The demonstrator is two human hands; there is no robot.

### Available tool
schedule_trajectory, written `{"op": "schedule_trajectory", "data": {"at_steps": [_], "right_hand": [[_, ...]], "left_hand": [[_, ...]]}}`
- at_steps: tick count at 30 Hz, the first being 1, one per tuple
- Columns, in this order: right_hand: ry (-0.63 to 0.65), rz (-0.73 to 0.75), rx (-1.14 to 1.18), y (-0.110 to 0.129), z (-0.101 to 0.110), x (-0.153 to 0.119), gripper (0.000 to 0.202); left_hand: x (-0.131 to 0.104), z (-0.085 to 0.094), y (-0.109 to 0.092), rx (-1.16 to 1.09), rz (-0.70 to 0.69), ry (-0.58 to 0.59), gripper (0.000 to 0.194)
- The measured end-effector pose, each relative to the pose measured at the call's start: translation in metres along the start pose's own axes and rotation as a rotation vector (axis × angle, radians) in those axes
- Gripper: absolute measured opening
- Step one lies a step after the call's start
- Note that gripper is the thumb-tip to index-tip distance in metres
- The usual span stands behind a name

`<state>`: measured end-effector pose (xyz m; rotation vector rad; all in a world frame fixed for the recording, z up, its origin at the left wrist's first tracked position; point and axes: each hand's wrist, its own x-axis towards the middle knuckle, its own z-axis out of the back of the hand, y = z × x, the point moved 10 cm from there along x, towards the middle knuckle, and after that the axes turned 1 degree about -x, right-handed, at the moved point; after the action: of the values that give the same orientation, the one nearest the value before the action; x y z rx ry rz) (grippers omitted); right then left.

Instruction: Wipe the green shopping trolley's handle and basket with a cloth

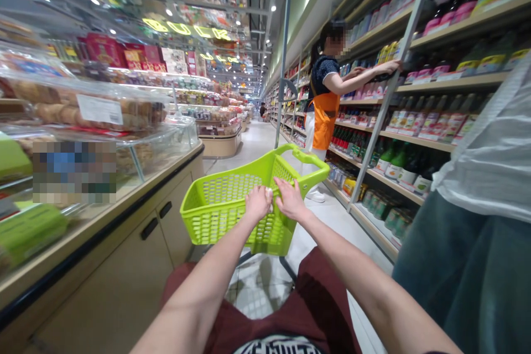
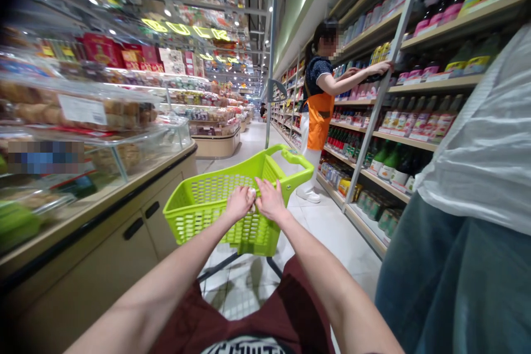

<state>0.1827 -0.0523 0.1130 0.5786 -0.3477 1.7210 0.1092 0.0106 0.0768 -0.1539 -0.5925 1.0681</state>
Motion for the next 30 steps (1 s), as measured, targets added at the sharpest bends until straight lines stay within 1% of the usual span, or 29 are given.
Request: {"op": "schedule_trajectory", "data": {"at_steps": [2,3,5,7,10,12,14,15,16,18,20,23,25,26,27,28,30], "right_hand": [[-0.024,-0.062,-0.078,-0.015,0.005,-0.001,0.059],[-0.018,-0.08,-0.111,-0.021,0.005,-0.001,0.056],[0.004,-0.081,-0.156,-0.029,0.002,-0.004,0.051],[0.0,-0.065,-0.18,-0.033,-0.001,-0.006,0.049],[-0.043,-0.073,-0.201,-0.034,-0.003,-0.009,0.046],[-0.059,-0.082,-0.217,-0.033,-0.006,-0.009,0.044],[-0.068,-0.086,-0.239,-0.03,-0.008,-0.008,0.042],[-0.07,-0.092,-0.251,-0.029,-0.009,-0.007,0.041],[-0.073,-0.099,-0.264,-0.027,-0.01,-0.007,0.041],[-0.073,-0.112,-0.286,-0.022,-0.013,-0.006,0.041],[-0.065,-0.112,-0.3,-0.017,-0.017,-0.005,0.041],[-0.06,-0.11,-0.314,-0.011,-0.022,-0.006,0.041],[-0.06,-0.104,-0.321,-0.009,-0.023,-0.007,0.04],[-0.061,-0.097,-0.322,-0.009,-0.023,-0.008,0.04],[-0.061,-0.088,-0.321,-0.009,-0.023,-0.008,0.041],[-0.06,-0.08,-0.318,-0.009,-0.023,-0.009,0.041],[-0.061,-0.078,-0.305,-0.009,-0.023,-0.009,0.041]], "left_hand": [[-0.003,-0.002,-0.002,0.044,-0.002,-0.004,0.03],[-0.005,-0.002,0.0,0.059,-0.008,0.005,0.03],[-0.012,0.001,0.017,0.098,-0.015,0.024,0.031],[-0.021,0.011,0.047,0.153,-0.008,0.021,0.029],[-0.038,0.04,0.104,0.231,0.007,-0.036,0.023],[-0.048,0.058,0.142,0.275,0.057,-0.073,0.02],[-0.056,0.068,0.17,0.299,0.135,-0.094,0.021],[-0.058,0.07,0.177,0.298,0.165,-0.103,0.022],[-0.059,0.069,0.179,0.29,0.18,-0.114,0.025],[-0.057,0.063,0.17,0.266,0.174,-0.142,0.031],[-0.053,0.053,0.151,0.25,0.142,-0.161,0.038],[-0.047,0.035,0.12,0.248,0.048,-0.122,0.043],[-0.045,0.031,0.109,0.278,-0.017,-0.103,0.045],[-0.045,0.032,0.109,0.299,-0.036,-0.103,0.045],[-0.046,0.036,0.113,0.321,-0.042,-0.107,0.043],[-0.047,0.041,0.121,0.344,-0.031,-0.112,0.041],[-0.051,0.056,0.149,0.391,0.036,-0.125,0.035]]}}
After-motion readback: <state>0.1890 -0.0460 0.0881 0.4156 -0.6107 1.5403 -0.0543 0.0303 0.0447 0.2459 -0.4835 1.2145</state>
